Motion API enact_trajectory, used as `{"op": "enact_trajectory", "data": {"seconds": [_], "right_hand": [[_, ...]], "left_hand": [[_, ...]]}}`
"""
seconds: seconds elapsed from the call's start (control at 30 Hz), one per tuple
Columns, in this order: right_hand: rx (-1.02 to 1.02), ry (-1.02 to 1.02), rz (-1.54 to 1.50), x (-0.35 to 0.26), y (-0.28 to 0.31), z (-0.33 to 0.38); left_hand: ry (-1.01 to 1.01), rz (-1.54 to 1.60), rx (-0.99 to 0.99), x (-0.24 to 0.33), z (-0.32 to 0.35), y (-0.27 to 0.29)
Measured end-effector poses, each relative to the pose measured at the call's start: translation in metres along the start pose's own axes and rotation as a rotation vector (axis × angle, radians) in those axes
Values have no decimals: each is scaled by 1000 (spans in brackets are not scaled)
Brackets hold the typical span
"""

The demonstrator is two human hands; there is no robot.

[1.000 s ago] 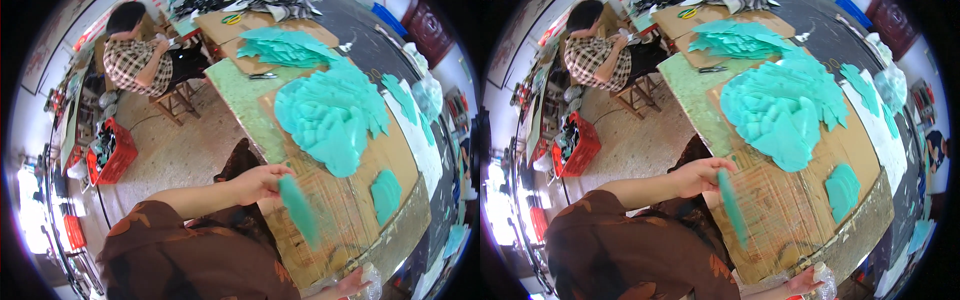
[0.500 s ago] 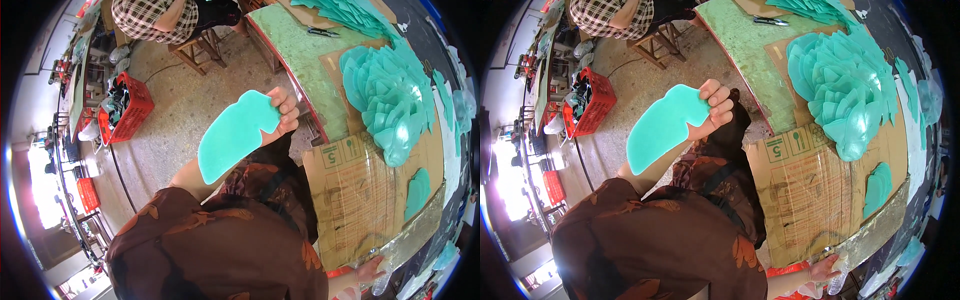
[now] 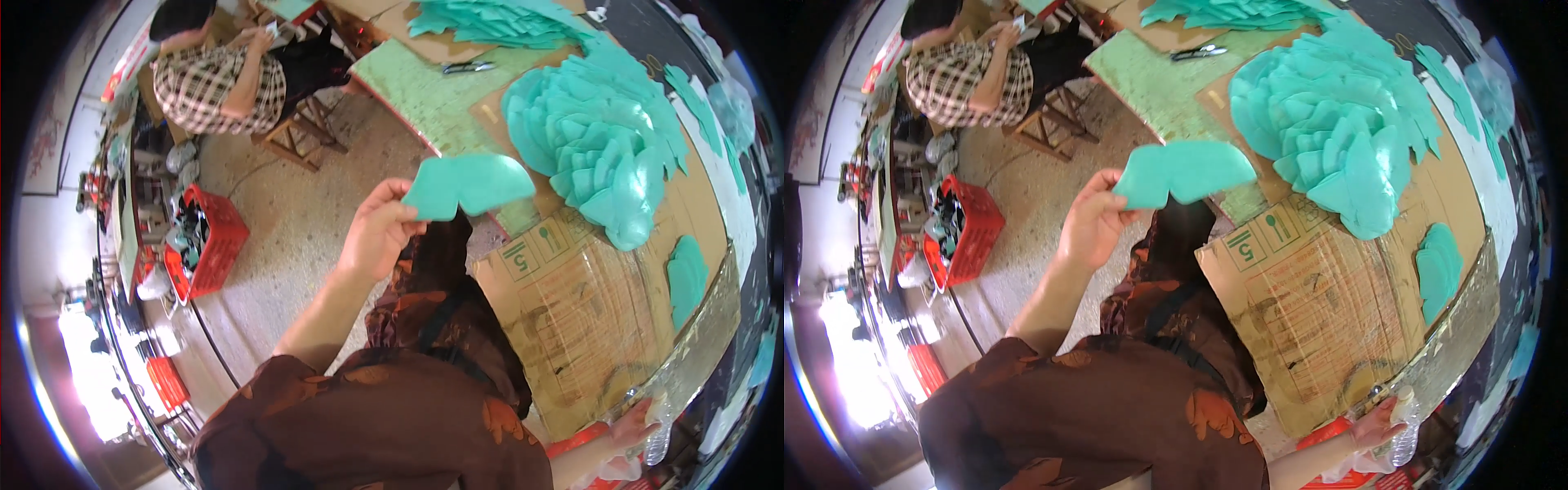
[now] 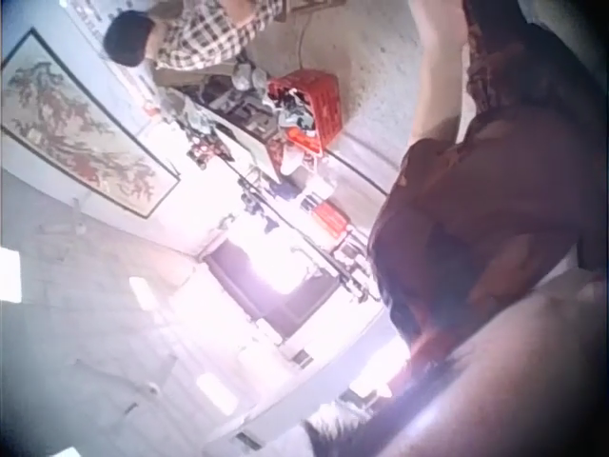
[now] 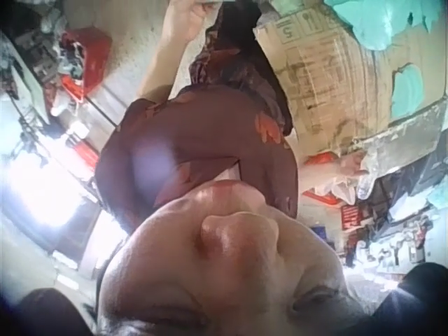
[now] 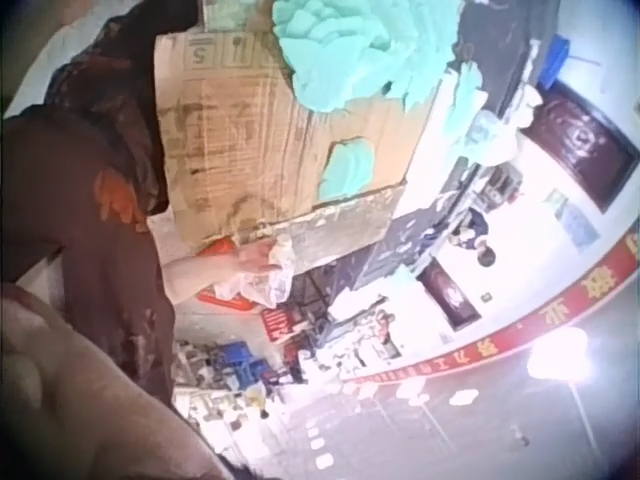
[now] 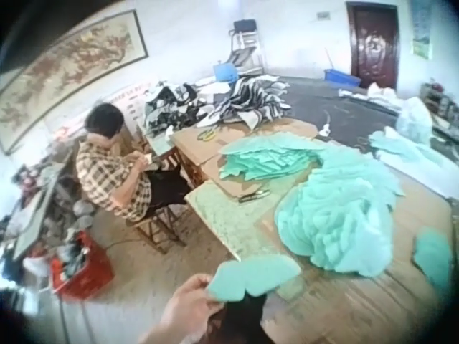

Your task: The recorder applies adhesive from a plastic bottle to the edges of green shoe upper components and folds the edges to finish them.

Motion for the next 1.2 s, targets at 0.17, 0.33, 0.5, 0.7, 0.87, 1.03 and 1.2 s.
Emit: {"op": "enact_trajectory", "data": {"seconds": [0.17, 0.33, 0.5, 0.7, 0.87, 1.03, 1.2], "right_hand": [[-348, -110, -232, 0, 19, -18], [-396, -57, -273, -4, 33, -13], [33, 41, -144, -9, 44, 3], [-321, -74, -437, 7, 40, -3], [-217, 25, -447, 1, 32, 0], [-242, 39, -401, -3, 11, 0], [-296, 34, -459, -3, -14, 5]], "left_hand": [[201, -7, -156, -32, 2, -29], [352, -49, -255, -75, 11, -67], [536, -117, -357, -115, 19, -103], [538, -139, -293, -124, 8, -115], [557, -80, -337, -120, 9, -135], [550, -79, -340, -125, 4, -140], [571, -111, -355, -144, 5, -166]]}}
Point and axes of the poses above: each hand's wrist, its own z-axis away from the middle knuckle, its own y-axis out of the back of the hand, x = y × z, the point moved 10 cm from there along -z, towards the middle knuckle, and after that the axes turned 8 degrees about -x, right-handed, at the moved point
